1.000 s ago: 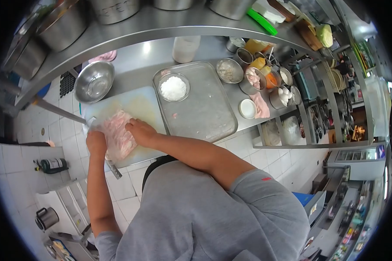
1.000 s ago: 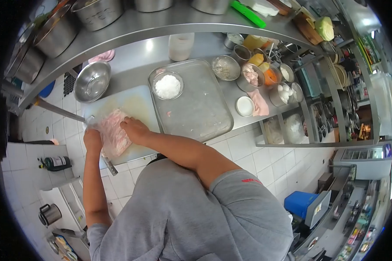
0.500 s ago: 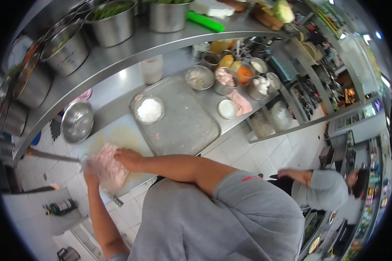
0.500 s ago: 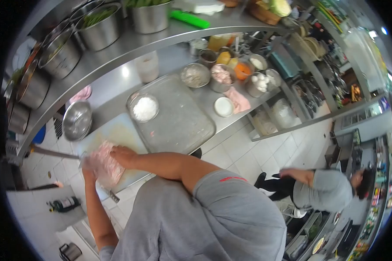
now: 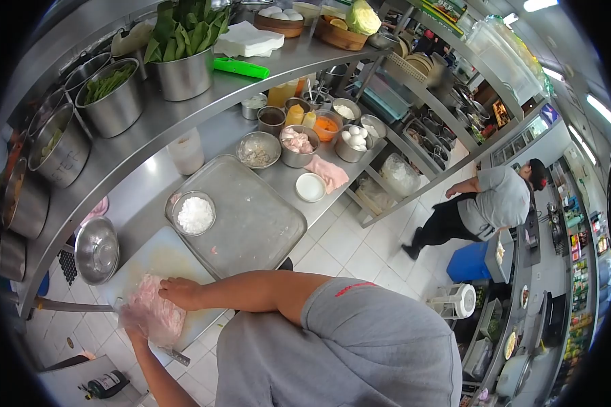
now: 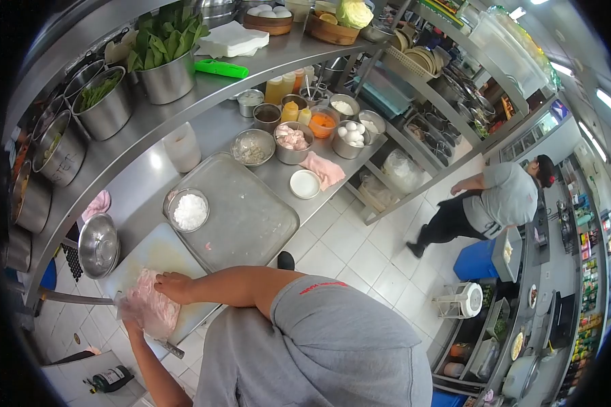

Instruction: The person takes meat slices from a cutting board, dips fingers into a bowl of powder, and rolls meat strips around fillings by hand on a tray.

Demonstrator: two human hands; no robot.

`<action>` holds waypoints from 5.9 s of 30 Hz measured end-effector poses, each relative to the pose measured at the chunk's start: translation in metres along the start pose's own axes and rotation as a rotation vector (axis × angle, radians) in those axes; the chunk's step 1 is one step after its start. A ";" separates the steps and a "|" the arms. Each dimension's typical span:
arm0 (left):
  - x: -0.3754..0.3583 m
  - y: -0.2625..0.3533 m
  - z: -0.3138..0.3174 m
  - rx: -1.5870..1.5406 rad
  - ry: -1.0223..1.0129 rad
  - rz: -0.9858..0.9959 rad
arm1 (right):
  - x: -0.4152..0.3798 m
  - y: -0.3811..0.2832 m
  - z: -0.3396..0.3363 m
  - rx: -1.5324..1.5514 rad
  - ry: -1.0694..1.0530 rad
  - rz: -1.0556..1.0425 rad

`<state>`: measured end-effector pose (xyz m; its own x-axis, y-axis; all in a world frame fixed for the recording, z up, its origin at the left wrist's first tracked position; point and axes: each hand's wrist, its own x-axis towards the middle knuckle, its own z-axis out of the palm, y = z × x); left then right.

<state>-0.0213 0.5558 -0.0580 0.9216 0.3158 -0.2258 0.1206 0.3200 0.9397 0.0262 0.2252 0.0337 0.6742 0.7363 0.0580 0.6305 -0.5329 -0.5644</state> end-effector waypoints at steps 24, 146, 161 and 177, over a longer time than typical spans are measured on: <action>0.009 0.033 -0.001 0.268 -0.100 -0.221 | -0.001 0.003 -0.002 0.045 0.011 -0.019; -0.134 0.067 0.089 -0.049 0.264 -0.263 | 0.022 -0.032 -0.060 -0.060 -0.077 -0.196; -0.105 0.182 0.093 1.025 0.102 0.120 | 0.050 -0.027 -0.052 0.216 -0.182 0.067; -0.118 0.255 0.125 0.390 -0.010 0.158 | 0.054 -0.045 -0.055 0.682 -0.195 -0.026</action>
<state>-0.0537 0.4886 0.2401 0.9431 0.3249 -0.0708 0.1067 -0.0941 0.9898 0.0558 0.2663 0.1076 0.5406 0.8406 -0.0338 0.2215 -0.1809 -0.9582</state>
